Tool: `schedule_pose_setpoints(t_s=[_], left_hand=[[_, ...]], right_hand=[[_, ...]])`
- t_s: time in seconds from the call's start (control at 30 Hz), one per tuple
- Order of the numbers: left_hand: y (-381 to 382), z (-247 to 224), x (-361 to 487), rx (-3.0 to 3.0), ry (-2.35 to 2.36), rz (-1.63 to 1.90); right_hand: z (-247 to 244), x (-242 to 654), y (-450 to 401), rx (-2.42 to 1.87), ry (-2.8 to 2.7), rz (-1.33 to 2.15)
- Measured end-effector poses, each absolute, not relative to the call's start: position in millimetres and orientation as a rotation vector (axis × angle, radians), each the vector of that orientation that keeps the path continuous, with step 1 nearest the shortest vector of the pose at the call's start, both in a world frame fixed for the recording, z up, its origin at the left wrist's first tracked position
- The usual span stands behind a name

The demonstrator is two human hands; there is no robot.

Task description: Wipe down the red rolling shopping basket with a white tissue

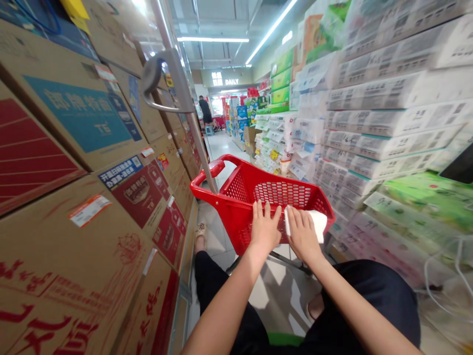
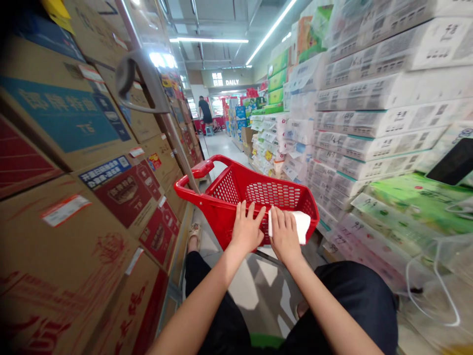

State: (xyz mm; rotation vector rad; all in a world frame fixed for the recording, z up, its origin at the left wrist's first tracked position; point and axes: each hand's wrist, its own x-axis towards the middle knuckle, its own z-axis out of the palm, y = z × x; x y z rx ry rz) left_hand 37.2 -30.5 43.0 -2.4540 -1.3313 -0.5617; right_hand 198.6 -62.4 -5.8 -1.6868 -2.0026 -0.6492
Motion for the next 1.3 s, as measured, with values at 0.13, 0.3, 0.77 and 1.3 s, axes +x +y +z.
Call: schedule_pose_setpoints(t_s=[0.13,0.3,0.77,1.3], left_hand=[[-32,37,44,-2.414,-1.336,-0.517],[-32,37,31,-2.46,-1.259,-0.521],[-28,38,20,-2.526,-1.214,-0.594],[-31,40,15,-2.542,-1.185,-0.591]], right_hand=[[-9,210,-71,-1.622,-2.123,-0.656],[-21,256,-91,-1.722,-2.031,-0.623],[-1,241,-83,-1.582,-2.132,-0.557],[0,232,-84,-1.535,-2.144,-0.577]])
